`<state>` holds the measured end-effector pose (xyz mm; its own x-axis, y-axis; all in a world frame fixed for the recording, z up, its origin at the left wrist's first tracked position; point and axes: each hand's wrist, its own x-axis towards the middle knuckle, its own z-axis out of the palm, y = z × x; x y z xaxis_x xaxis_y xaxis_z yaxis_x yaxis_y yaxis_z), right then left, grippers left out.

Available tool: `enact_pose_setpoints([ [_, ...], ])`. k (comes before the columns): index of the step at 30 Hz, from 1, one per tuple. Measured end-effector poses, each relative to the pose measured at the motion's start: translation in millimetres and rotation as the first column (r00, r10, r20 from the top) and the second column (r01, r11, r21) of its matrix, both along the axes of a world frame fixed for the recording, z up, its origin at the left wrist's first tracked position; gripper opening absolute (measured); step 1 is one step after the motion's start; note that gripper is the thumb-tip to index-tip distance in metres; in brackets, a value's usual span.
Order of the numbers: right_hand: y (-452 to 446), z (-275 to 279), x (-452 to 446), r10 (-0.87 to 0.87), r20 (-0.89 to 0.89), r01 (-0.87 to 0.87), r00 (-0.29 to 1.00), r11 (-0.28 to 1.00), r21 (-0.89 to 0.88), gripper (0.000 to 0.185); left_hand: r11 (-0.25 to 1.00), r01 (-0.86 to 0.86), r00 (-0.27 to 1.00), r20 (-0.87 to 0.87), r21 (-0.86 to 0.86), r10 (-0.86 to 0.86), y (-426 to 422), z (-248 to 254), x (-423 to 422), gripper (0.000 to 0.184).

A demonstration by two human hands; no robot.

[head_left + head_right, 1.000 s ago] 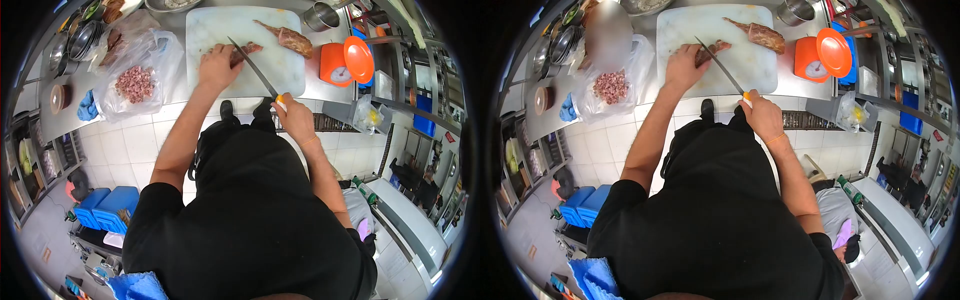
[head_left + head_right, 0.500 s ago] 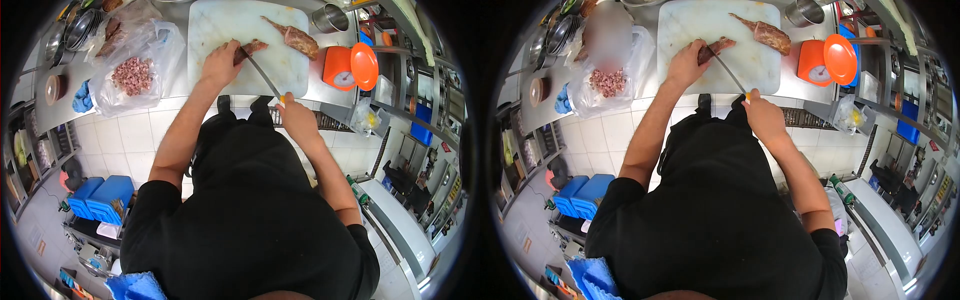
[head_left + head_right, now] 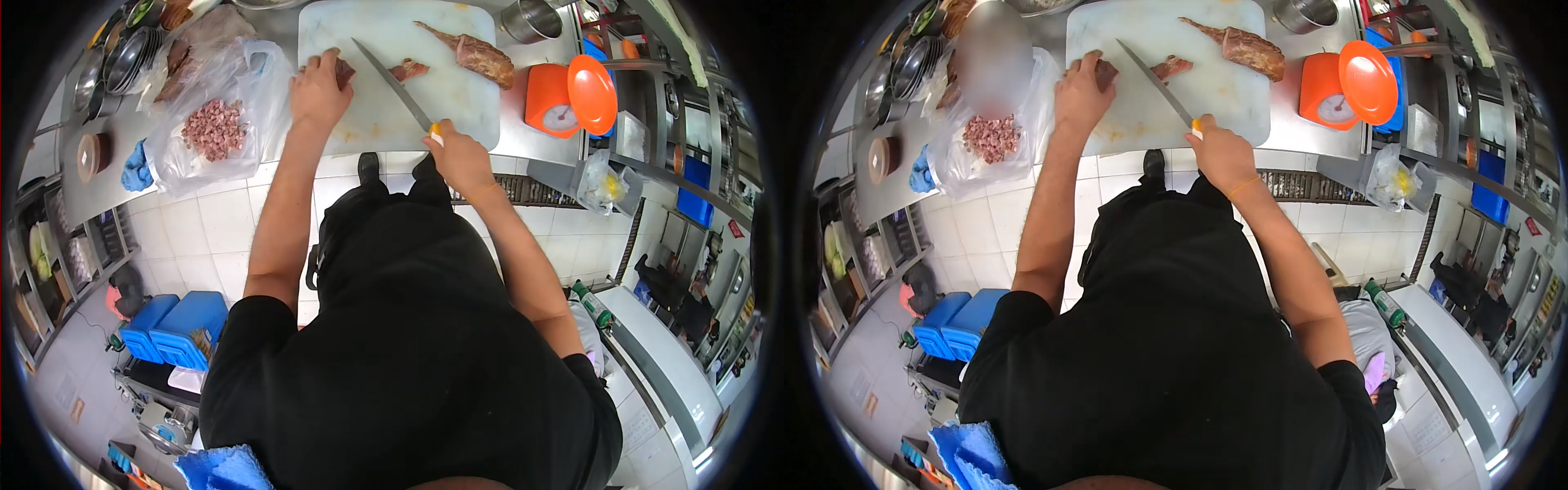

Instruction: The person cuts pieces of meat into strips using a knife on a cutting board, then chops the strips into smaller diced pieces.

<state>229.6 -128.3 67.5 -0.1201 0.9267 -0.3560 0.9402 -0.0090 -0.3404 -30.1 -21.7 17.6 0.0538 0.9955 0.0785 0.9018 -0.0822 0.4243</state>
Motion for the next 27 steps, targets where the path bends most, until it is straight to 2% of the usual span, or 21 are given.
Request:
enact_pose_setpoints([
  [1,-3.3,6.2,2.6,-0.009,-0.006,0.009,1.000,1.000,0.000,0.041,0.998,-0.035,0.997,-0.065,0.046,0.037,-0.1,4.4,-3.0,0.067],
  [2,-6.8,10.9,5.5,-0.032,-0.003,0.032,0.999,0.999,0.010,0.041,0.992,-0.006,0.999,-0.040,0.124,0.012,0.0,1.1,-4.2,0.068],
  [5,-17.4,19.5,17.8,-0.086,0.009,0.085,0.996,0.994,0.066,0.042,0.964,0.163,0.986,-0.075,0.210,-0.151,-5.7,5.7,8.5,0.064],
  [8,-27.2,16.3,34.4,-0.126,0.041,0.119,0.991,0.984,0.131,0.043,0.940,0.299,0.954,-0.075,0.164,-0.290,-10.7,2.5,33.3,0.061],
  [11,-33.2,12.3,48.5,-0.171,0.089,0.160,0.981,0.979,0.122,0.044,0.944,0.305,0.952,-0.068,0.126,-0.299,-7.2,-1.6,60.4,0.043],
  [14,-39.4,4.4,55.2,-0.181,0.108,0.167,0.978,0.978,0.126,0.045,0.955,0.294,0.955,-0.043,-0.029,-0.295,3.3,-6.3,75.1,0.034],
  [17,-52.5,2.8,57.1,-0.153,0.112,0.139,0.982,0.983,0.124,0.045,0.932,0.362,0.932,0.004,-0.016,-0.362,6.8,-6.9,75.8,0.035],
  [20,-65.3,2.1,54.9,-0.137,0.061,0.132,0.989,0.988,0.086,0.045,0.875,0.476,0.857,0.179,0.082,-0.483,17.0,-33.2,63.5,0.040],
  [23,-76.4,-1.3,54.3,-0.142,0.035,0.140,0.989,0.988,0.065,0.044,0.877,0.447,0.862,0.175,0.176,-0.475,13.3,-20.5,53.9,0.040],
  [26,-78.7,2.4,52.6,-0.158,0.020,0.158,0.987,0.987,0.028,0.043,0.890,0.364,0.906,0.115,0.273,-0.406,12.3,-29.2,50.9,0.039],
  [27,-79.0,3.7,52.8,-0.157,0.015,0.156,0.988,0.987,0.028,0.043,0.922,0.322,0.928,0.119,0.215,-0.352,11.2,-23.9,51.5,0.039],
])
